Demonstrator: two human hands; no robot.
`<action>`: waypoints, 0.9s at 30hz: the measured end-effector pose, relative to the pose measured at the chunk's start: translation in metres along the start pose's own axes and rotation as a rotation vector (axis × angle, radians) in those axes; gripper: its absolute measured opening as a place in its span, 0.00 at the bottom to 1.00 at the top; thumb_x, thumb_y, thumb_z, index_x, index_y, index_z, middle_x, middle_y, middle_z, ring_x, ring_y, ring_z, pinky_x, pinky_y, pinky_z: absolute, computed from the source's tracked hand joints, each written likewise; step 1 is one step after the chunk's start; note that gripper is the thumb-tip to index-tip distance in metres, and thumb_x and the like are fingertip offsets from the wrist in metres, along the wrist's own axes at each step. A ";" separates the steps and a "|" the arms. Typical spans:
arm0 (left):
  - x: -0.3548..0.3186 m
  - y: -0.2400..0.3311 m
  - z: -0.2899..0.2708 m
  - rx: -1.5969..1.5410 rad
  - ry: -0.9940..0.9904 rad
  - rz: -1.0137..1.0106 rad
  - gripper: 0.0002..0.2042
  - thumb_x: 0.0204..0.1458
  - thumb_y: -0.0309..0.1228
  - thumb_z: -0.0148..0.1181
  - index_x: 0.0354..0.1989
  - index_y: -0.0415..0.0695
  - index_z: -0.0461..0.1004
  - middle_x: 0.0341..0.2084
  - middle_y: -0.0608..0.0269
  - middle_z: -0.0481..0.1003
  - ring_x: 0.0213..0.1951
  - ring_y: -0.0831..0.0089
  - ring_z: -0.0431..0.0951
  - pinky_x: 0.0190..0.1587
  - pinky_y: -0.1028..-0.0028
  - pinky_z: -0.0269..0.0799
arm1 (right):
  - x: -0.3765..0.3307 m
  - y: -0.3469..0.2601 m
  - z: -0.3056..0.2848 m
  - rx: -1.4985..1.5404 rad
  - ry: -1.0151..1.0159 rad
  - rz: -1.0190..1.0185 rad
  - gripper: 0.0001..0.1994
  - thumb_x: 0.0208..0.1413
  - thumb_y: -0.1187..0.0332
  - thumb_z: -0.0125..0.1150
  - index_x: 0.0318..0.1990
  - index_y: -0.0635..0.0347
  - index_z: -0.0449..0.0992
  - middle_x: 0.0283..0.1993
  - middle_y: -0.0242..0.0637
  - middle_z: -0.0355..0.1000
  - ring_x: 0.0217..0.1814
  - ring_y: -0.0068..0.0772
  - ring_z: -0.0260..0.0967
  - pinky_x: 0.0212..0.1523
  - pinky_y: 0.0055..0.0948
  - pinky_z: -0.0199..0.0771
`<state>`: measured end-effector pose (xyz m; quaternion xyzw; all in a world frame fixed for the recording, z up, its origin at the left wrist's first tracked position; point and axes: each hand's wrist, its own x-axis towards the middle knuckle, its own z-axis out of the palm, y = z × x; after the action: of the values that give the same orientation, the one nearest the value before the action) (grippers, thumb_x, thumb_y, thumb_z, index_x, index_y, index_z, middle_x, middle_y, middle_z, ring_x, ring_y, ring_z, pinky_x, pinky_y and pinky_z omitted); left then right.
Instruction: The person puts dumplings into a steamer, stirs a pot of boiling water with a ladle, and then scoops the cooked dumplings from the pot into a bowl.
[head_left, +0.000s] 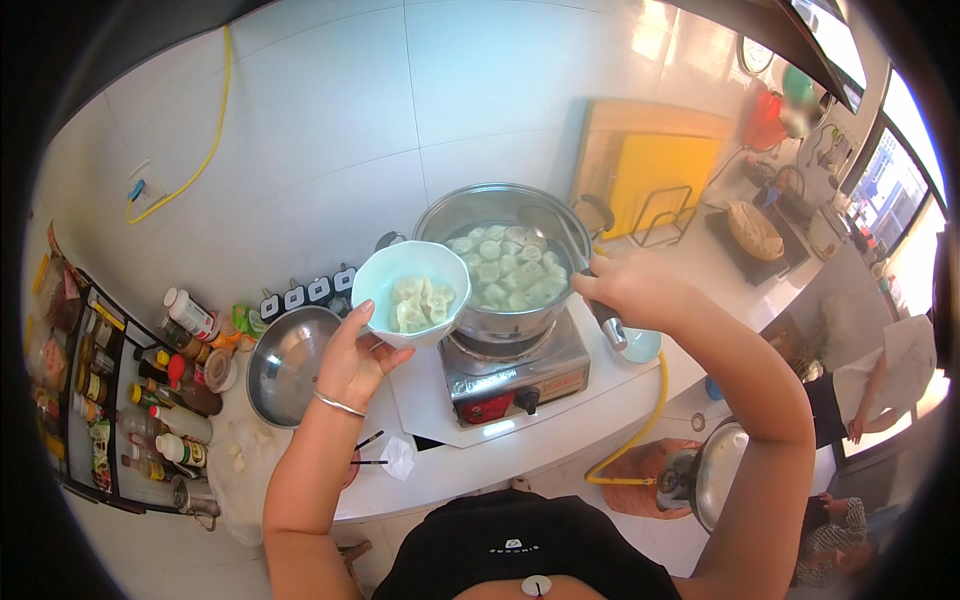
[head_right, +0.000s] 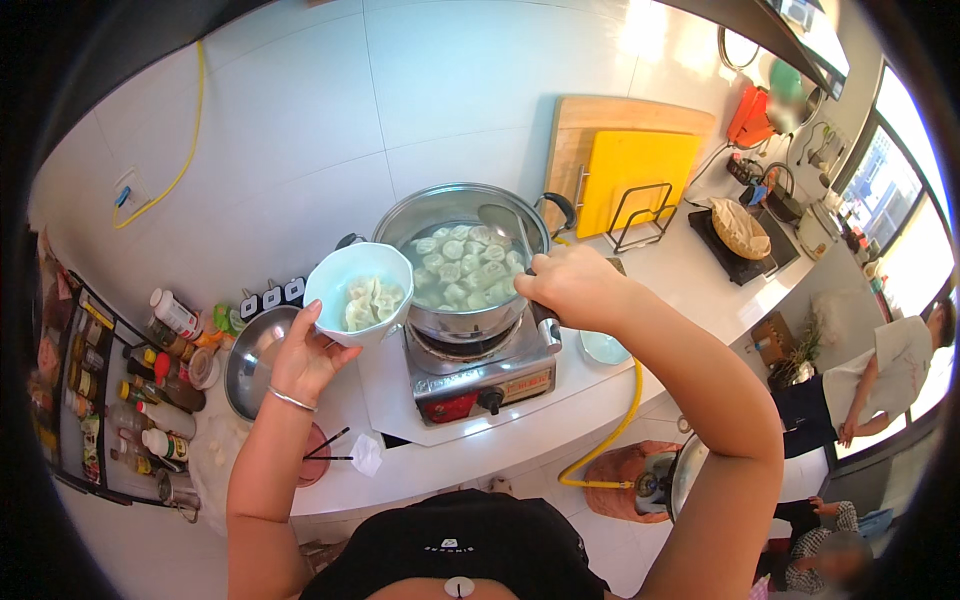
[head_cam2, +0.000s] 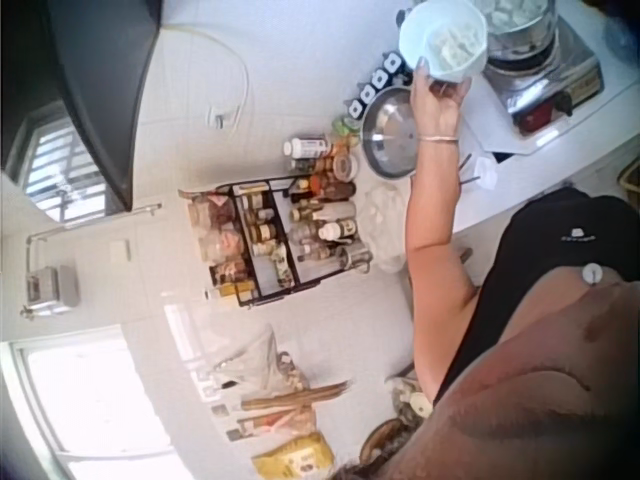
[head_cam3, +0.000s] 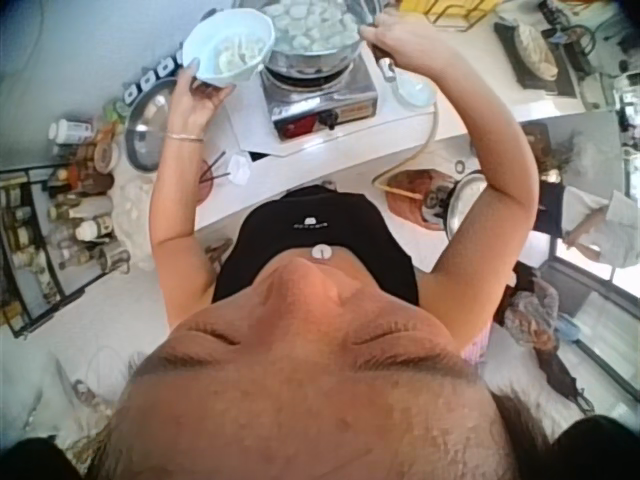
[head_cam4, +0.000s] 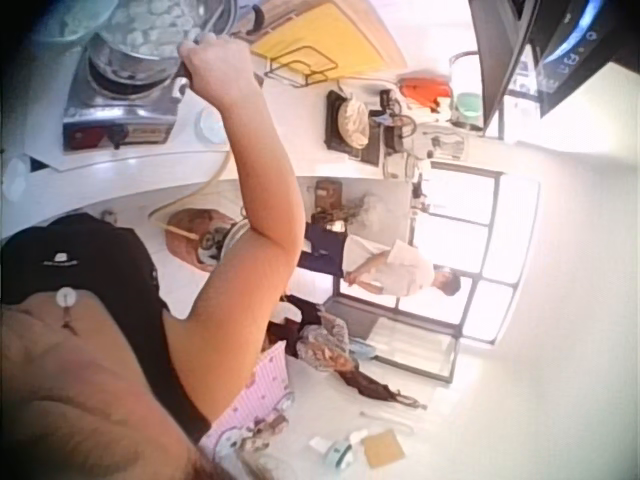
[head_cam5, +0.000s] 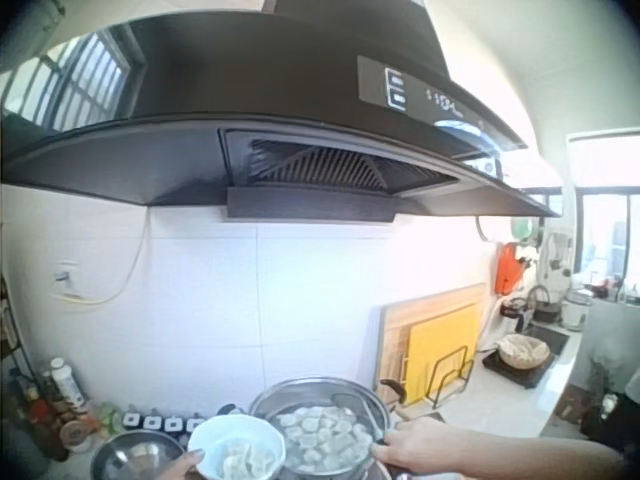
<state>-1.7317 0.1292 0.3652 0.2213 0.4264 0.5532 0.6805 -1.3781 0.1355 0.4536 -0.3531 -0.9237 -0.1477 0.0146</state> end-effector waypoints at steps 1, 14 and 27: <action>0.000 0.000 0.000 -0.002 -0.013 -0.006 0.30 0.45 0.42 0.63 0.55 0.42 0.61 0.47 0.48 0.64 0.45 0.58 0.71 0.39 0.59 0.77 | 0.000 0.003 0.004 -0.013 -0.013 -0.014 0.09 0.40 0.70 0.61 0.31 0.56 0.70 0.26 0.37 0.68 0.30 0.40 0.70 0.29 0.36 0.69; -0.012 0.003 -0.021 -0.011 -0.042 0.004 0.31 0.45 0.44 0.63 0.55 0.43 0.60 0.46 0.50 0.64 0.44 0.58 0.73 0.36 0.62 0.79 | 0.002 0.010 0.059 0.583 0.388 0.355 0.10 0.47 0.68 0.62 0.38 0.56 0.74 0.29 0.39 0.75 0.30 0.40 0.72 0.32 0.31 0.71; -0.015 0.005 -0.031 -0.076 -0.010 -0.011 0.25 0.49 0.41 0.61 0.53 0.45 0.63 0.47 0.55 0.69 0.43 0.60 0.77 0.30 0.63 0.82 | 0.019 -0.004 0.090 1.596 0.542 0.984 0.08 0.52 0.68 0.61 0.37 0.61 0.75 0.22 0.34 0.71 0.19 0.21 0.68 0.20 0.20 0.70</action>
<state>-1.7608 0.1115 0.3573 0.1956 0.4029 0.5643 0.6936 -1.3876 0.1702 0.3690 -0.5398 -0.4668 0.4677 0.5215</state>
